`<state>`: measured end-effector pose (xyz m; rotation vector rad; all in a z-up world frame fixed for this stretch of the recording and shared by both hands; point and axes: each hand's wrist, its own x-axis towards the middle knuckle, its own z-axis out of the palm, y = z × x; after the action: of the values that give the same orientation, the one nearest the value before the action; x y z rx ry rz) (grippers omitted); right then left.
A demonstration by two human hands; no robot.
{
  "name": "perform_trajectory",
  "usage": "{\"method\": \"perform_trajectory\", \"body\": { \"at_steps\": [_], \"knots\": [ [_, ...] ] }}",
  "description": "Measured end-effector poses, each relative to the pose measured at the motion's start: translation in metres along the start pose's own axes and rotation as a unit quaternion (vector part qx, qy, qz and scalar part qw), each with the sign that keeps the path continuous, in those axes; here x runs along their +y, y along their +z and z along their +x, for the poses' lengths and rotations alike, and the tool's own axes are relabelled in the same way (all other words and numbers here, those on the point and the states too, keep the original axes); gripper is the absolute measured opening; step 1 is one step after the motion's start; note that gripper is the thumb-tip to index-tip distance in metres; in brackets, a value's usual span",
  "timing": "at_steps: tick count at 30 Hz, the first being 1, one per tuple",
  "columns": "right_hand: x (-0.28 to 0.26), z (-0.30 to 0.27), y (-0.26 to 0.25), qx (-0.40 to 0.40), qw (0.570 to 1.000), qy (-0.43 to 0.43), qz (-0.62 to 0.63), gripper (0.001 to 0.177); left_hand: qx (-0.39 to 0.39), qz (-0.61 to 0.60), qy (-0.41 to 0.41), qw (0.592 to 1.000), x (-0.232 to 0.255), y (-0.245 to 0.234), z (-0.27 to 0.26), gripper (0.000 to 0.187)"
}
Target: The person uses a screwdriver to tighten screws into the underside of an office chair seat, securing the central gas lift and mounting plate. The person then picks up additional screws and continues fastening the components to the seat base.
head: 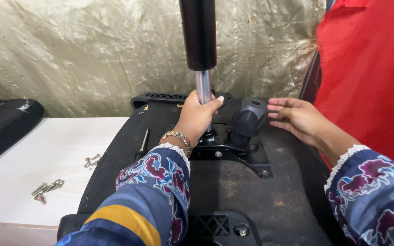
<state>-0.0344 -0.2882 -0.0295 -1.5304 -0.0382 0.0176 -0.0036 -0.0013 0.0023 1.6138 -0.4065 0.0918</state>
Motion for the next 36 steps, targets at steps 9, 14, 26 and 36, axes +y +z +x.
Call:
{"method": "perform_trajectory", "body": {
  "at_steps": [9, 14, 26, 36],
  "knots": [
    [0.051, 0.04, -0.01, 0.054, 0.936, 0.041, -0.345, 0.047, -0.033, -0.038, 0.008, 0.999, -0.001, -0.004, 0.001, 0.022],
    [0.054, 0.053, 0.001, 0.016, 0.874, 0.045, -0.483, 0.041, -0.026, -0.03, -0.006, 0.999, 0.0, -0.004, 0.0, 0.022],
    [0.054, 0.051, 0.004, 0.041, 0.907, 0.059, -0.414, 0.04, -0.032, -0.023, -0.01, 0.999, 0.001, -0.006, 0.001, 0.021],
    [0.048, 0.044, 0.009, 0.046, 0.893, 0.068, -0.442, 0.042, -0.041, -0.035, 0.001, 0.999, -0.001, -0.006, 0.003, 0.02]
  ]
}}
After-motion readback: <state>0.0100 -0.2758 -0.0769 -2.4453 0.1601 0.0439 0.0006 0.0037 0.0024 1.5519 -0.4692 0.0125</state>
